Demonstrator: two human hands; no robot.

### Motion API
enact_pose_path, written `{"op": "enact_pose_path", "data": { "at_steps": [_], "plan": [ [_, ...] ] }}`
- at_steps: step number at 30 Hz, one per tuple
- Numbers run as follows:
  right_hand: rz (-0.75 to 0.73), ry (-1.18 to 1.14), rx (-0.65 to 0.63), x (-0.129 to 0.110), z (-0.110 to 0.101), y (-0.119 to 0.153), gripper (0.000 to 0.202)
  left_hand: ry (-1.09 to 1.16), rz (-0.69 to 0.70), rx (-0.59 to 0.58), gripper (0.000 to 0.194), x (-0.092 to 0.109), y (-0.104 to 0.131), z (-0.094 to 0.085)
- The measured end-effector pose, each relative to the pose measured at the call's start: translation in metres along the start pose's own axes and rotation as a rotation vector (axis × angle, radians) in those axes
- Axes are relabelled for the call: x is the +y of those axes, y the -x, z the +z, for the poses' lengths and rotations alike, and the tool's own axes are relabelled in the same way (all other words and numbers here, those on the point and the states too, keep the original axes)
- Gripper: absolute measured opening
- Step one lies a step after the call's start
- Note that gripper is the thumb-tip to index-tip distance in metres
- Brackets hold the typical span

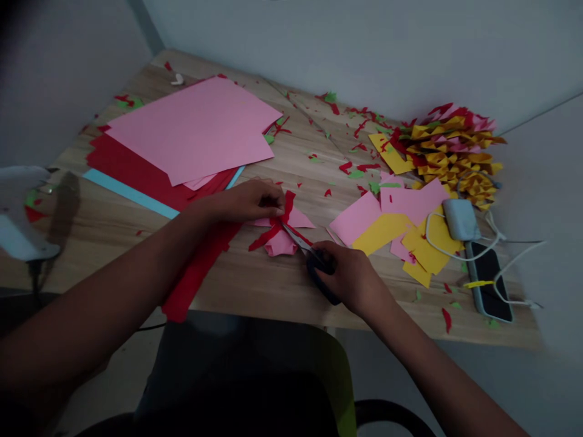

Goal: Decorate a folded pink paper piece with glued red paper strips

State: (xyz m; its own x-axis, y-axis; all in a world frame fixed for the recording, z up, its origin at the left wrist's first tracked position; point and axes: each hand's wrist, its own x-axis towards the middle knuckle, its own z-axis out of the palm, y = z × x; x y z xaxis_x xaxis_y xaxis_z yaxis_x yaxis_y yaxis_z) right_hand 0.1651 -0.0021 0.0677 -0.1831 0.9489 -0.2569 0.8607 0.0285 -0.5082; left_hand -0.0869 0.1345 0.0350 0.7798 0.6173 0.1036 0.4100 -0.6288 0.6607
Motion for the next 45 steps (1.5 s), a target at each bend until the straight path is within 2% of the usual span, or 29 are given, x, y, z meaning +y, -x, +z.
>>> {"op": "enact_pose_path", "data": {
  "at_steps": [5, 9, 10, 12, 15, 18, 22, 24, 26, 29, 31, 33, 36, 40, 42, 45],
  "plan": [
    [-0.026, 0.026, 0.013, 0.001, 0.002, 0.000, 0.030, -0.041, -0.064, 0.035, 0.017, 0.005, 0.001, 0.000],
    [0.024, -0.015, 0.039, -0.005, -0.003, 0.009, 0.034, 0.046, -0.059, 0.089, 0.015, 0.003, -0.001, 0.003],
    [0.040, -0.021, 0.068, -0.006, -0.006, 0.012, 0.035, 0.078, -0.033, 0.150, 0.013, 0.003, -0.001, 0.004],
    [0.059, 0.009, 0.159, -0.004, -0.013, 0.015, 0.036, 0.115, 0.035, 0.344, 0.012, 0.003, -0.002, 0.005],
    [0.091, 0.176, 0.283, 0.009, -0.026, 0.008, 0.039, 0.127, 0.093, 0.628, 0.012, 0.005, -0.003, 0.005],
    [0.162, 0.387, 0.325, 0.028, -0.033, -0.014, 0.043, 0.169, 0.079, 0.719, 0.012, 0.006, -0.003, 0.005],
    [0.135, 0.508, 0.355, 0.044, -0.034, -0.046, 0.046, 0.168, 0.010, 0.707, 0.015, 0.005, -0.003, 0.007],
    [0.105, 0.543, 0.380, 0.043, -0.033, -0.056, 0.042, 0.154, -0.002, 0.689, 0.017, 0.005, -0.002, 0.008],
    [0.063, 0.524, 0.475, 0.033, -0.031, -0.063, 0.039, 0.147, -0.014, 0.658, 0.019, 0.005, -0.001, 0.008],
    [-0.097, 0.203, 0.597, 0.003, -0.025, -0.076, 0.032, 0.170, -0.048, 0.596, 0.023, 0.006, 0.000, 0.007],
    [-0.230, -0.096, 0.489, -0.020, -0.017, -0.088, 0.029, 0.168, -0.056, 0.566, 0.024, 0.008, 0.001, 0.006],
    [-0.341, -0.270, 0.387, -0.039, -0.008, -0.100, 0.026, 0.139, -0.030, 0.563, 0.022, 0.012, 0.002, 0.004],
    [-0.408, -0.449, 0.393, -0.053, 0.004, -0.111, 0.024, 0.117, 0.024, 0.573, 0.015, 0.018, 0.003, 0.002],
    [-0.459, -0.531, 0.466, -0.044, 0.006, -0.110, 0.023, 0.082, 0.002, 0.529, 0.013, 0.023, 0.004, -0.001],
    [-0.461, -0.478, 0.509, -0.033, 0.003, -0.109, 0.020, 0.046, -0.034, 0.516, 0.012, 0.022, 0.004, -0.004],
    [-0.385, -0.315, 0.564, -0.017, -0.005, -0.111, 0.017, 0.006, -0.085, 0.551, 0.013, 0.017, 0.005, -0.006]
  ]
}}
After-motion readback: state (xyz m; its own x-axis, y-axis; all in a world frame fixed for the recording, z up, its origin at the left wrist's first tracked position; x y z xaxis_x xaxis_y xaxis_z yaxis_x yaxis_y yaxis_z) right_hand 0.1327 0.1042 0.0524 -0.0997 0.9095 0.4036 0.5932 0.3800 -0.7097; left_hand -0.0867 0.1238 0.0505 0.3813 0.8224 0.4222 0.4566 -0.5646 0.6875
